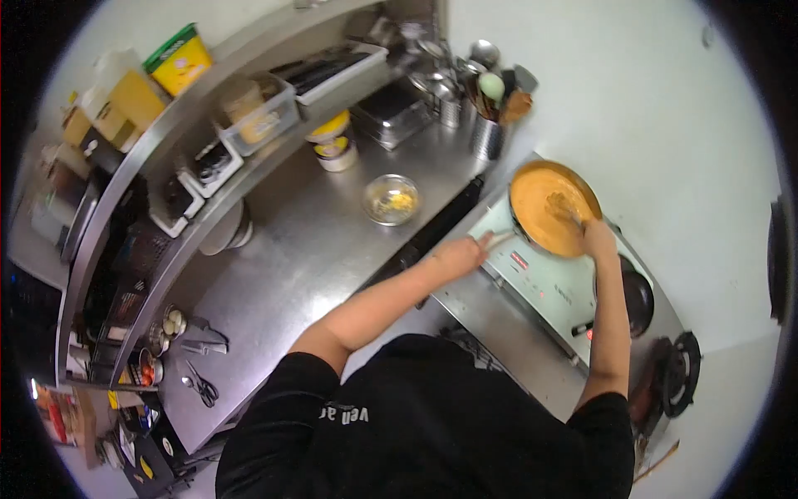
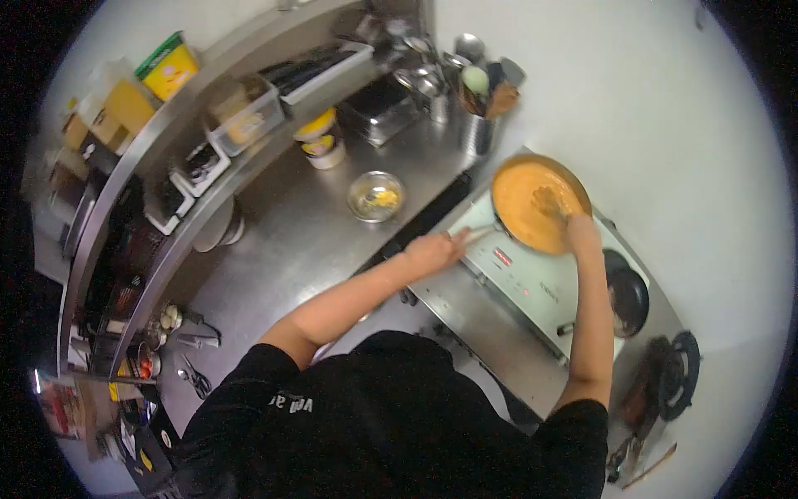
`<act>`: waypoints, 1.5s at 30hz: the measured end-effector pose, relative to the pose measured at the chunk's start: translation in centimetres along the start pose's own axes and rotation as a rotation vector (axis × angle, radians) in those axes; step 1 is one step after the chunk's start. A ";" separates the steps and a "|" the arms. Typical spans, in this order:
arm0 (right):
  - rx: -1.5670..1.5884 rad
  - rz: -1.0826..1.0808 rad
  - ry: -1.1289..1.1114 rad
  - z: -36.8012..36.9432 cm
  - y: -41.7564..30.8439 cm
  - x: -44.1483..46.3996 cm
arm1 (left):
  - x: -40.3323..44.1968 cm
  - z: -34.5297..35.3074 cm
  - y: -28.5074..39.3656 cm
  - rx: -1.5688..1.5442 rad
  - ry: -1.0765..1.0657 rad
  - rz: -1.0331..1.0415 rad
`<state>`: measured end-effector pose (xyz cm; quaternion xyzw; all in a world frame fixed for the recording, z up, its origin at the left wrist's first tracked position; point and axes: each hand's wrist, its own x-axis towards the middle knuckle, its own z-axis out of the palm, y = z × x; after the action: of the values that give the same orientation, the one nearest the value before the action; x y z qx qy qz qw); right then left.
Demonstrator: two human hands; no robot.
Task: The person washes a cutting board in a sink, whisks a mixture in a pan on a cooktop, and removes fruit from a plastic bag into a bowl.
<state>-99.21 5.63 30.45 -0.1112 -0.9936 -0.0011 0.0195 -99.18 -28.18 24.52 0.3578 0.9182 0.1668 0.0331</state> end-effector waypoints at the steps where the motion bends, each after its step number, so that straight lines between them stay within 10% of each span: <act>1: 0.060 -0.082 0.031 1.3 -0.7 0.3 | 0.0 -0.4 0.0 0.022 -0.038 0.014; 6: 0.074 -0.012 -0.246 -5.9 1.0 -4.4 | 0.0 -0.2 -0.8 -0.021 0.015 0.032; 12: 0.035 0.014 0.013 -0.2 -1.3 -0.3 | -0.4 -0.4 -0.2 -0.052 0.041 0.050; 18: -0.012 0.176 -0.201 -5.3 1.2 -3.0 | 0.1 0.5 -0.8 0.026 0.059 0.062; 23: 0.120 -0.070 0.104 0.4 -0.7 -1.9 | 0.1 0.0 -0.7 0.036 0.047 0.073; 28: 0.043 0.066 -0.263 -6.0 0.6 -4.8 | -0.1 -0.5 -0.5 0.031 0.018 0.054; 31: 0.132 -0.034 -0.048 0.8 1.4 -1.6 | 0.1 -0.4 -0.6 0.050 0.010 0.060; 33: 0.395 0.250 -0.336 -2.9 -2.6 -3.5 | -0.1 -0.6 -0.7 0.067 -0.009 0.065; 38: -0.090 -0.121 -0.353 0.7 -0.7 -0.4 | -2.0 -2.4 -0.5 0.153 -0.015 0.117; 45: -0.281 -0.809 -0.038 -16.4 -24.6 9.0 | -3.4 -2.8 -1.7 0.143 -0.009 0.232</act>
<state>-112.76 -16.44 47.20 0.2861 -0.9475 -0.1419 -0.0160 -98.25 -32.37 26.37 0.4638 0.8800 0.1023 -0.0078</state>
